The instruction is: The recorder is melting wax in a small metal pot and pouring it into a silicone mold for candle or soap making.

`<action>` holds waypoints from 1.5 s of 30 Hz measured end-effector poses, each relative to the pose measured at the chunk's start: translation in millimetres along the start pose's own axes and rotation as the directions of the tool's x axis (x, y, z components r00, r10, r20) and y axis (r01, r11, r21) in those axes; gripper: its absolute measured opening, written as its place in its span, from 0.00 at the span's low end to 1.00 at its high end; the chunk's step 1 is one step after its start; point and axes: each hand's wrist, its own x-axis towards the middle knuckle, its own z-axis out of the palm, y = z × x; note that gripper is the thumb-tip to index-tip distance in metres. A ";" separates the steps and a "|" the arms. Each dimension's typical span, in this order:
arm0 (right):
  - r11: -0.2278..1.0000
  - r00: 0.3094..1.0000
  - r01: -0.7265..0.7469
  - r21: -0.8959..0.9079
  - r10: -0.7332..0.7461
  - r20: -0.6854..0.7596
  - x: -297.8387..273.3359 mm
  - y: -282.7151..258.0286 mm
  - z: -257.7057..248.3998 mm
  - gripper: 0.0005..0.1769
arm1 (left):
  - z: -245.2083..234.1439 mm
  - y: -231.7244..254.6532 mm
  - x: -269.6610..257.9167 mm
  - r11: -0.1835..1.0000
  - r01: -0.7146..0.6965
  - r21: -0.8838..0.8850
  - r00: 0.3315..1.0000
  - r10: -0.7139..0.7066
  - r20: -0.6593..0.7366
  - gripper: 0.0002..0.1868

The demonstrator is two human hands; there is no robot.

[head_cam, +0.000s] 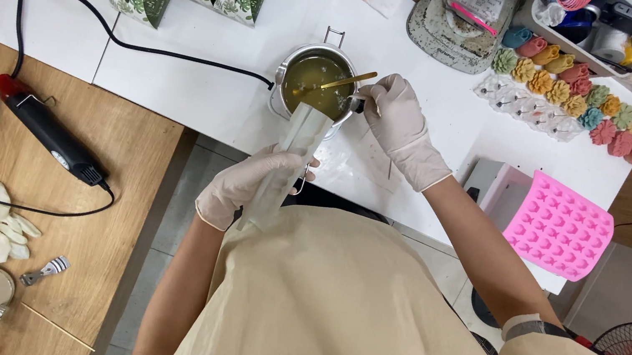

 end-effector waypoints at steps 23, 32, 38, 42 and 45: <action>0.831 0.936 0.299 -0.469 -0.350 -0.024 -22.3 9.3 4.6 0.07 | -6.0 -5.3 2.8 0.997 0.012 -0.081 0.999 -0.009 0.031 0.30; 0.957 0.968 0.215 -0.196 -0.235 -0.084 -22.1 -3.7 -23.4 0.14 | -6.6 -2.7 3.3 0.998 0.020 -0.054 0.999 -0.017 0.046 0.28; 0.994 0.993 0.076 -0.073 -0.082 -0.083 -17.7 -7.3 -11.5 0.11 | -5.6 -3.5 5.2 0.996 0.069 -0.048 0.998 -0.068 0.013 0.28; 0.996 0.995 0.077 0.038 -0.075 -0.064 -18.7 -1.0 -0.5 0.11 | -6.0 -4.1 2.5 0.999 0.038 -0.028 0.999 -0.038 0.011 0.28; 0.994 0.988 0.098 0.053 -0.091 -0.126 -13.6 -1.9 -0.1 0.12 | -4.5 -3.7 4.6 0.998 0.056 -0.039 0.998 -0.056 -0.005 0.28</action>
